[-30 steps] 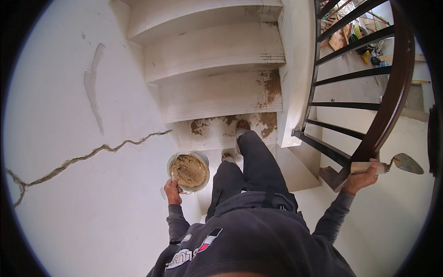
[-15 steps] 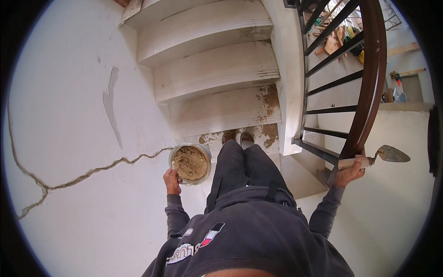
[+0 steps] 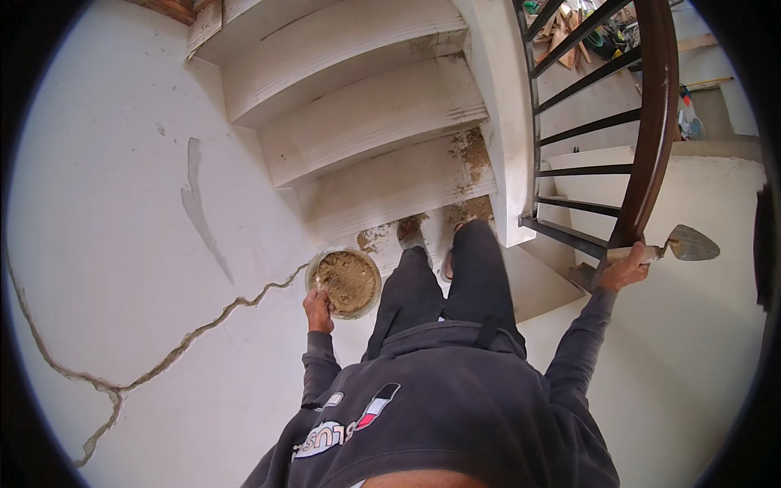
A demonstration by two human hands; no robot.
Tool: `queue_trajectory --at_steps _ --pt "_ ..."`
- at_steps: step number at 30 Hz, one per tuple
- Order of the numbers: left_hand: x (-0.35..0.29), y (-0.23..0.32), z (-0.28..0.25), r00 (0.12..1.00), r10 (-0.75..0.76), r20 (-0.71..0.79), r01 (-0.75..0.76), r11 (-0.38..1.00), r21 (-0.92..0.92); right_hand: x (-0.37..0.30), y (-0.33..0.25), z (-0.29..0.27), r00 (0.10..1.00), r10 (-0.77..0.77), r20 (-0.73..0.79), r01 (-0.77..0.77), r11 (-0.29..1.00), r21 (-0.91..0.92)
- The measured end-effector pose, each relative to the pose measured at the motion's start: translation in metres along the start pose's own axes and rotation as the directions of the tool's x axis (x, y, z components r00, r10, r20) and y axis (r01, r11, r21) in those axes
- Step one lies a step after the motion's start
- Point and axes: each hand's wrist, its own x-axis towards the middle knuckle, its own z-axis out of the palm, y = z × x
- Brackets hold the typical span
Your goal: The person applies a plaster mixture to the underside and corners of a staircase using a trowel while holding a bucket.
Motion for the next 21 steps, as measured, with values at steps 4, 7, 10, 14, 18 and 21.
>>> queue_trajectory --at_steps 4,7,10,14,18,21 --pt "0.005 0.012 0.004 1.0 0.015 0.011 -0.016 0.998 0.061 -0.007 -0.01 0.007 0.999 -0.005 -0.034 0.003 0.999 -0.035" --pt "0.015 0.017 0.002 0.999 -0.015 0.037 0.014 1.0 0.028 -0.008 -0.012 0.008 1.0 -0.029 -0.011 0.028 0.999 -0.035" --pt "0.021 0.023 0.007 0.999 -0.02 0.042 0.019 1.0 0.02 -0.002 -0.005 0.006 0.998 -0.057 -0.033 0.055 0.997 -0.05" --pt "0.023 0.032 0.009 0.999 -0.002 0.048 0.002 1.0 0.005 -0.006 -0.007 0.011 0.995 -0.025 -0.092 0.019 0.998 -0.059" --pt "0.024 0.047 0.014 0.999 -0.008 0.052 0.007 1.0 0.015 0.009 0.016 0.003 0.998 -0.016 -0.064 0.016 1.0 -0.006" --pt "0.028 0.047 0.009 0.998 0.005 0.06 -0.006 1.0 0.02 0.016 0.021 0.001 0.999 -0.007 -0.044 0.005 0.999 -0.033"
